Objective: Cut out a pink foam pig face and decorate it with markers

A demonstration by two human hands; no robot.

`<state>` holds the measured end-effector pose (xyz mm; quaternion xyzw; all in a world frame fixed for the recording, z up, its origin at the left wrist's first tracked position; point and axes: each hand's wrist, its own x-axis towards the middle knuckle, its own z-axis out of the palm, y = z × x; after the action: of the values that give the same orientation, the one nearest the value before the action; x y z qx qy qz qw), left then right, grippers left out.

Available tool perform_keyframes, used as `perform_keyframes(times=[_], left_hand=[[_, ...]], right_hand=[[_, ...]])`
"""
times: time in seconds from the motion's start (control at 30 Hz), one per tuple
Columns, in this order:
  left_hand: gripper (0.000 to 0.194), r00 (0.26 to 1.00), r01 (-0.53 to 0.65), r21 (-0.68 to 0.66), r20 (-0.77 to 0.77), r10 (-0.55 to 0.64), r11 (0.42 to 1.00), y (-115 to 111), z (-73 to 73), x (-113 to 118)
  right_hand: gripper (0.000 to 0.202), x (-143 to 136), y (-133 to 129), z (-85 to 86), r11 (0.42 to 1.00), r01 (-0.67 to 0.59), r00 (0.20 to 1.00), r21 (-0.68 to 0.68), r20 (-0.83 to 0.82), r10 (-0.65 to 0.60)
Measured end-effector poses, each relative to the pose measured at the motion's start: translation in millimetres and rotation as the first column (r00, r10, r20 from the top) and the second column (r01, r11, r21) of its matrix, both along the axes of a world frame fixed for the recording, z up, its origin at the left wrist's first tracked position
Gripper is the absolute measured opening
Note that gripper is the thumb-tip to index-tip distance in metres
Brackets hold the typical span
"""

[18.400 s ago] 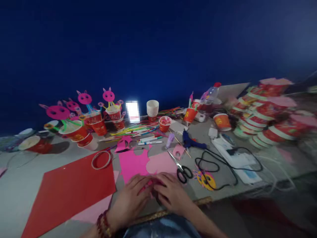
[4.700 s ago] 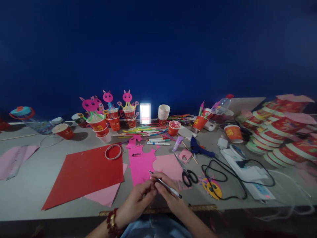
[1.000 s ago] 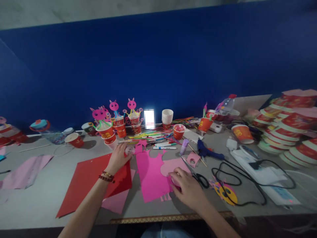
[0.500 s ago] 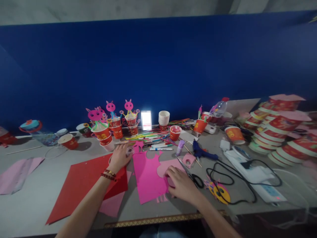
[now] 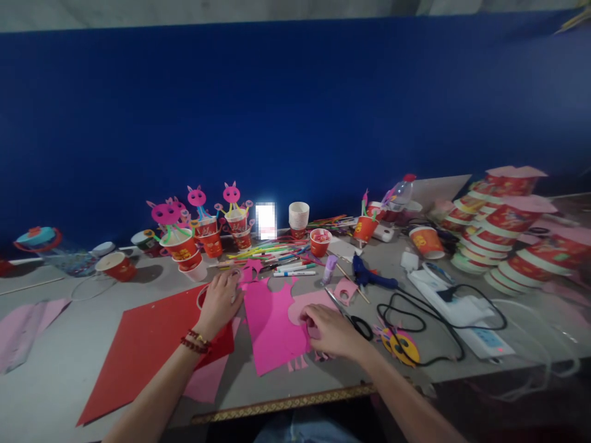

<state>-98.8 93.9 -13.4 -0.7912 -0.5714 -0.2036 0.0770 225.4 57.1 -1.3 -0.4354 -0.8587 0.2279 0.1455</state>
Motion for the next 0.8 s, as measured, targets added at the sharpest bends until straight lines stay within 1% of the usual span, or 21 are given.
perform_keyframes(times=[0.1, 0.17, 0.27, 0.33, 0.4, 0.47, 0.53, 0.57, 0.6, 0.63, 0.67, 0.7, 0.73, 0.77, 0.8], left_hand=[[0.032, 0.996, 0.082, -0.045, -0.024, -0.084, 0.996, -19, -5.4, 13], [0.034, 0.992, 0.116, -0.071, -0.038, -0.119, 0.991, -29, -9.3, 21], [0.042, 0.992, 0.114, -0.082, -0.04, -0.118, 0.99, -36, -11.5, 27], [0.043, 0.996, 0.089, -0.069, -0.011, -0.09, 0.994, -36, -10.9, 26], [0.043, 0.997, 0.065, -0.043, 0.049, -0.063, 0.997, -35, -10.1, 24], [0.041, 0.988, 0.066, -0.016, 0.144, -0.063, 0.998, -35, -10.2, 21], [0.039, 0.961, 0.096, -0.008, 0.263, -0.09, 0.995, -37, -10.8, 20], [0.039, 0.936, 0.117, -0.021, 0.336, -0.103, 0.993, -38, -10.9, 21], [0.039, 0.899, 0.144, -0.05, 0.424, -0.109, 0.988, -39, -10.7, 23], [0.041, 0.84, 0.176, -0.088, 0.533, -0.102, 0.98, -40, -9.9, 26], [0.044, 0.749, 0.21, -0.123, 0.658, -0.079, 0.97, -42, -8.6, 29], [0.048, 0.624, 0.245, -0.147, 0.78, -0.04, 0.958, -43, -6.8, 33], [0.052, 0.473, 0.279, -0.156, 0.881, 0.006, 0.948, -44, -4.7, 38], [0.054, 0.32, 0.312, -0.158, 0.946, 0.053, 0.937, -45, -2.4, 42], [0.057, 0.193, 0.356, -0.163, 0.976, 0.099, 0.92, -47, -0.1, 46]], right_hand=[[0.029, -1, 3, 1.9, 1.0, -0.007, 0.999, 0.001, 0.033, 0.007], [0.028, -3, 4, 4.2, 1.0, -0.004, 0.999, 0.001, 0.048, 0.004], [0.025, -4, 5, 6.0, 1.0, 0.006, 0.999, -0.003, 0.033, -0.006], [0.023, -3, 5, 6.0, 1.0, 0.006, 1.0, -0.014, -0.025, -0.007], [0.018, 0, 4, 6.3, 0.998, 0.023, 0.995, -0.054, -0.098, -0.028], [0.012, 4, 3, 8.5, 0.993, 0.033, 0.986, -0.116, -0.156, -0.051], [0.01, 7, 2, 13.2, 0.989, 0.016, 0.977, -0.148, -0.208, -0.047], [0.01, 9, 1, 16.3, 0.99, 0.004, 0.971, -0.14, -0.238, -0.037], [0.009, 10, 1, 19.7, 0.994, -0.002, 0.963, -0.114, -0.266, -0.029], [0.009, 10, 1, 23.2, 0.997, 0.003, 0.957, -0.076, -0.291, -0.025], [0.008, 11, 0, 26.5, 0.999, 0.014, 0.95, -0.032, -0.311, -0.024], [0.007, 11, 0, 29.4, 1.0, 0.027, 0.945, 0.011, -0.326, -0.022], [0.007, 11, 0, 31.9, 0.998, 0.04, 0.94, 0.051, -0.339, -0.02], [0.007, 10, 1, 33.9, 0.995, 0.052, 0.935, 0.084, -0.355, -0.019], [0.008, 10, 1, 35.2, 0.993, 0.064, 0.927, 0.104, -0.374, -0.021]])
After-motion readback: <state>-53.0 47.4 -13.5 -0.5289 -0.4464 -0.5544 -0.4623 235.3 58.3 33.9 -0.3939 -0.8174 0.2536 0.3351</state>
